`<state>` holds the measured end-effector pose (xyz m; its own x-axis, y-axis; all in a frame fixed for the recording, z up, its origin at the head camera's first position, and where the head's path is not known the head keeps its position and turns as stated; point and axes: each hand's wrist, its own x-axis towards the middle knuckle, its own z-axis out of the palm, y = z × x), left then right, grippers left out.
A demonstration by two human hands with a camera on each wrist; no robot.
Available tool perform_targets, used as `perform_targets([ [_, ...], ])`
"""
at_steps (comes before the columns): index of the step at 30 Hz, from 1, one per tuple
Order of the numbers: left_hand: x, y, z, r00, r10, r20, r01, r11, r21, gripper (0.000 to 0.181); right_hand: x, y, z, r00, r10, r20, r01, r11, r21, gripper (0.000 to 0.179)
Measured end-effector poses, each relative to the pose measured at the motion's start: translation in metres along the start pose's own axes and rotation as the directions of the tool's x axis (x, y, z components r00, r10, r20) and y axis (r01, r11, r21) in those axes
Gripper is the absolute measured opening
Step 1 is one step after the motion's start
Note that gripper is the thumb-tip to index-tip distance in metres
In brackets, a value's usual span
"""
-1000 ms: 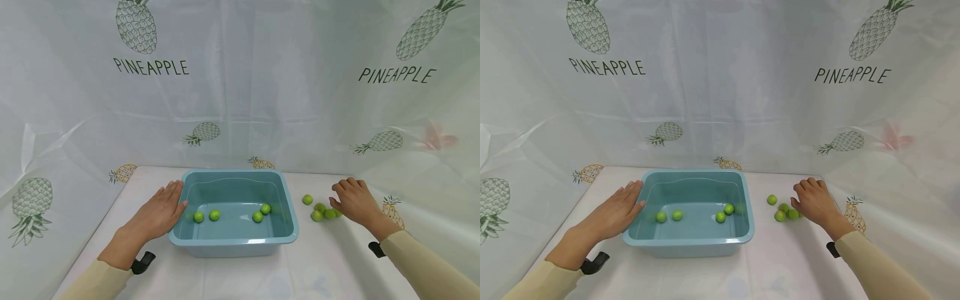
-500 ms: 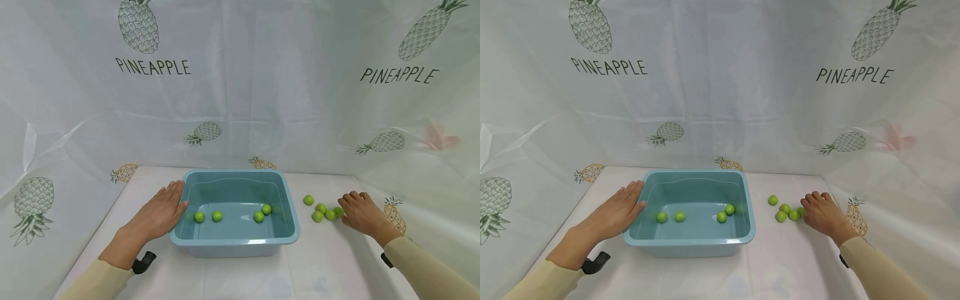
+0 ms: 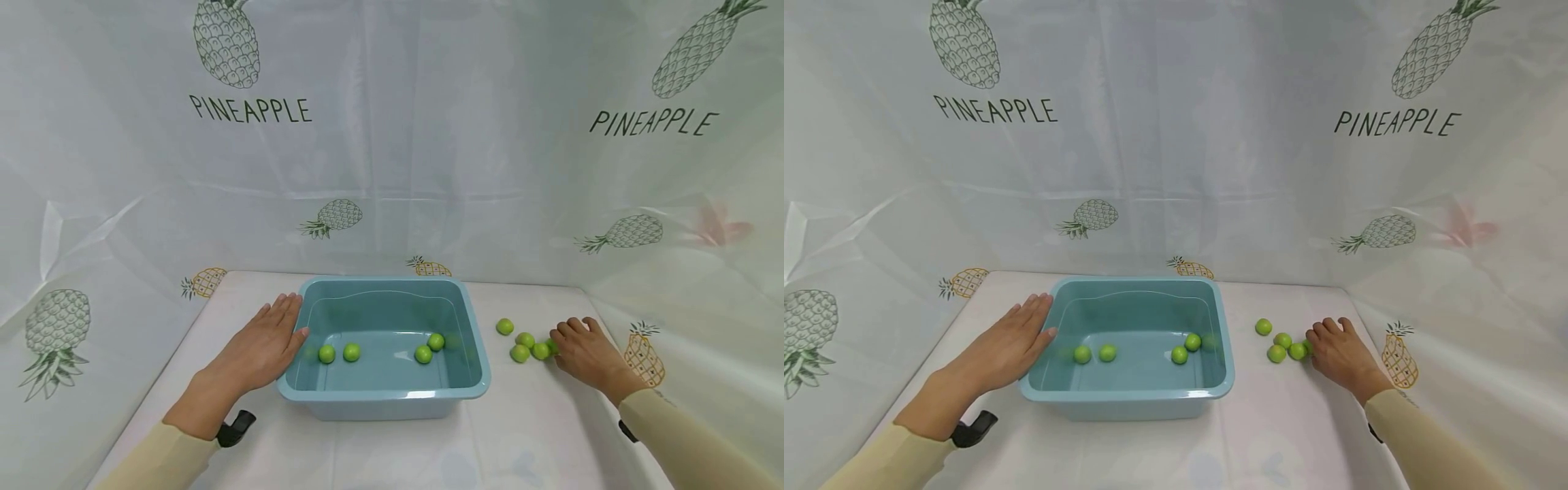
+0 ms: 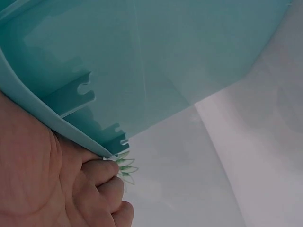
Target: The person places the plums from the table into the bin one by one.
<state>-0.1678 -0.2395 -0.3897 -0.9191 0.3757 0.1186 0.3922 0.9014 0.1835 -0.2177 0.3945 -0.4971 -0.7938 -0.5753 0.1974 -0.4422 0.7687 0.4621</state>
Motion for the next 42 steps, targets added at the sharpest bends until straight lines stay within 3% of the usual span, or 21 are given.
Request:
perform_targets([
  [10, 0.002, -0.001, 0.001, 1.0, 0.009, -0.005, -0.009, 1.0, 0.0, 0.067, 0.0, -0.001, 0.005, 1.0, 0.028, -0.007, -0.028, 1.0, 0.005, 0.036],
  [19, 0.002, -0.001, 0.001, 1.0, 0.013, -0.008, -0.013, 1.0, 0.009, 0.067, 0.002, 0.003, 0.006, 0.996, 0.077, -0.037, -0.077, 0.997, -0.002, 0.044],
  [35, 0.001, -0.002, 0.0, 1.0, 0.009, 0.0, -0.009, 0.999, 0.031, 0.068, 0.016, 0.005, -0.009, 0.995, 0.093, -0.043, -0.093, 0.996, 0.0, 0.043],
  [42, 0.001, 0.002, -0.003, 1.0, 0.004, -0.006, -0.004, 0.999, 0.053, 0.068, 0.027, 0.002, -0.018, 0.991, 0.083, -0.108, -0.08, 0.996, 0.031, 0.046],
])
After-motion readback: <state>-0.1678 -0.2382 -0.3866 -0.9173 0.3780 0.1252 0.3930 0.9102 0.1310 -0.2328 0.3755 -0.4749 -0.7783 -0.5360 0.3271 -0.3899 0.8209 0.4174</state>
